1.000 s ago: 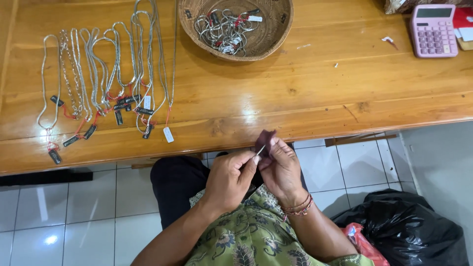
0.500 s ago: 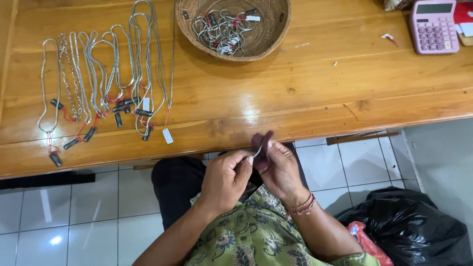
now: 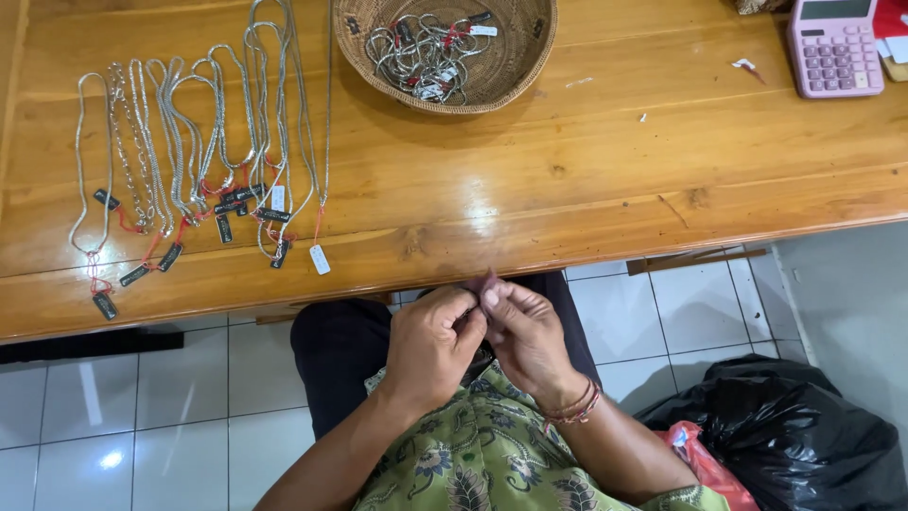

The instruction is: The person sits at a wooden table and repeatedly rubs a silver chain necklace with a small purple cloth to polish it. Several other necklaces with tags are laid out on the table, and a woven basket containing additional chains is nearby. The person handles the chain with both hands, turning it and rubbing different sections.

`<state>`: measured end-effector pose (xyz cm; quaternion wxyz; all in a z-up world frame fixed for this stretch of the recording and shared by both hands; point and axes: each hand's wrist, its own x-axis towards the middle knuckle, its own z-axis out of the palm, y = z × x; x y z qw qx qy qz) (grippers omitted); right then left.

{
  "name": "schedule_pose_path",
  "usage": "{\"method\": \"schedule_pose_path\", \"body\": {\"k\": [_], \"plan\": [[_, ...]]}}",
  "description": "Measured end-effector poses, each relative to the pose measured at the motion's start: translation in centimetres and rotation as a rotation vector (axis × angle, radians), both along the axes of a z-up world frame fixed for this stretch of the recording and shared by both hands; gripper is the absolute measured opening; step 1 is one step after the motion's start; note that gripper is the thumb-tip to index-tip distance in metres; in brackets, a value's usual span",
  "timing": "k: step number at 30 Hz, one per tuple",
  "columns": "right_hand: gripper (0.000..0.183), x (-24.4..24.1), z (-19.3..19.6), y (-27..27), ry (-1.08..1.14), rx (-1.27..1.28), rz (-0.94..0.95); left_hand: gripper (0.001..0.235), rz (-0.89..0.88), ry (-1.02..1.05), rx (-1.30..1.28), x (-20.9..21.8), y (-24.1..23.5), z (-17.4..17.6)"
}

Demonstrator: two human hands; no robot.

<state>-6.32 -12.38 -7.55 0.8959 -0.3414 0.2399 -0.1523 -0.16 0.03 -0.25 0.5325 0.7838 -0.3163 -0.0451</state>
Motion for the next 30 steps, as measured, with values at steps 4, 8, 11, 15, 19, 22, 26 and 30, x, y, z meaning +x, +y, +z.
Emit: {"method": "schedule_pose_path", "body": {"k": [4,8,11,15,19,22,26,30], "plan": [[0.010,0.5,-0.3,-1.5,-0.035,-0.021,-0.032,0.019,-0.016,-0.042,0.008,-0.3,0.2,-0.1],[0.011,0.8,0.9,-2.5,-0.076,0.046,-0.051,0.014,0.000,-0.017,-0.062,-0.1,0.1,0.7],[0.012,0.1,0.7,-1.1,-0.050,0.042,0.027,0.014,0.006,0.050,-0.099,0.0,0.2,0.9],[0.012,0.3,2.8,-0.5,-0.080,0.011,0.000,0.016,-0.025,0.128,-0.113,-0.1,0.5,-0.4],[0.013,0.7,0.1,-3.3,-0.128,0.032,-0.057,0.017,-0.060,0.177,-0.125,0.0,0.7,1.0],[0.017,0.6,1.7,-2.6,-0.155,0.061,-0.007,0.017,-0.052,0.224,-0.092,0.3,0.7,1.8],[0.015,0.2,2.9,-0.4,-0.122,0.052,0.061,0.021,-0.083,0.214,-0.100,0.4,0.8,1.1],[0.020,0.7,1.3,-2.3,-0.161,0.041,-0.008,0.028,-0.176,0.312,-0.211,0.5,1.3,-0.5]]}}
